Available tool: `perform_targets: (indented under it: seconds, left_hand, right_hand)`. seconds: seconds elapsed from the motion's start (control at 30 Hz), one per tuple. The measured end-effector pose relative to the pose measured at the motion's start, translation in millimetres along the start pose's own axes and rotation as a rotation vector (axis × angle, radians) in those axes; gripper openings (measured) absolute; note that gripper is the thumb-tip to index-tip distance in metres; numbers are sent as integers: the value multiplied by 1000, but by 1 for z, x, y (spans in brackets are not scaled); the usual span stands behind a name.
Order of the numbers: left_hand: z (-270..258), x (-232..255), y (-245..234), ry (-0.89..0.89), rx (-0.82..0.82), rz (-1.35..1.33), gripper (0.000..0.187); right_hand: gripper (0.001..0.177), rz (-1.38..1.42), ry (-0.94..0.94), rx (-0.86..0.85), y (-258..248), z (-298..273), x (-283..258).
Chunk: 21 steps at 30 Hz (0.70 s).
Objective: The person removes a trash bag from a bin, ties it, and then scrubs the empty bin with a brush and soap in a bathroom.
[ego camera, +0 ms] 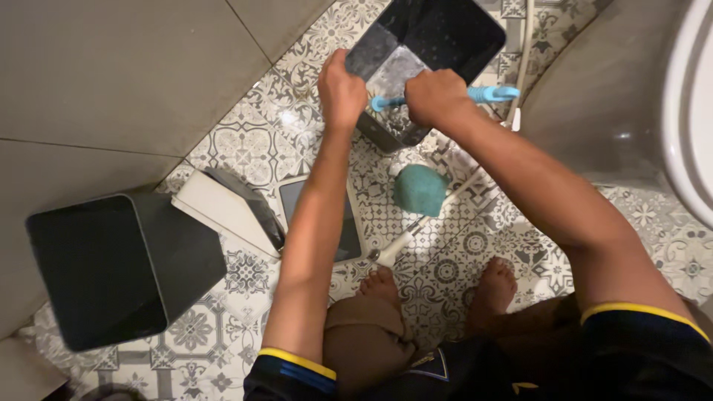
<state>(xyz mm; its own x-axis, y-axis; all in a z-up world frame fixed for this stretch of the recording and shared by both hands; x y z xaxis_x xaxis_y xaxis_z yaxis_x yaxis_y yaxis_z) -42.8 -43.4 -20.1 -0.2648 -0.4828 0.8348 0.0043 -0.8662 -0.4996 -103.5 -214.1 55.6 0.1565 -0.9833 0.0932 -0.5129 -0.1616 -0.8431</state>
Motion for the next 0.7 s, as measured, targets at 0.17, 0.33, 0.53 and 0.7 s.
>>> perform_targets:
  seconds: [0.17, 0.33, 0.53, 0.7]
  left_hand:
    - [0, 8, 0, -63, 20, -12, 35]
    - [-2, 2, 1, -43, 18, 8, 39]
    - [-2, -1, 3, -277, -13, -91, 42]
    - [-1, -33, 3, -538, -71, -425, 46]
  right_hand:
    - [20, -93, -7, 97, 13, 13, -14]
    - [20, -117, 86, 124, -2, 1, 16]
    - [17, -150, 252, 416, -59, -91, 97]
    - [15, 99, 137, 776, -64, -161, 100]
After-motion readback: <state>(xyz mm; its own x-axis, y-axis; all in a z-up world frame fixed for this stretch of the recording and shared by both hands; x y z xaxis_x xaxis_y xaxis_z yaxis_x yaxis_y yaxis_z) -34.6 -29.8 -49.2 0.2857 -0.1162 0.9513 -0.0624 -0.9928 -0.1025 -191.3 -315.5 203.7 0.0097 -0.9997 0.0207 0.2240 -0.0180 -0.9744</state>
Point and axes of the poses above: each hand's wrist, its own z-axis towards the middle knuckle, its own y-axis out of the palm, x = y × z, the point moved 1 cm from there along z, towards the middle knuckle, and after that the axes turned 10 degrees about -x, right-handed, at the moved point
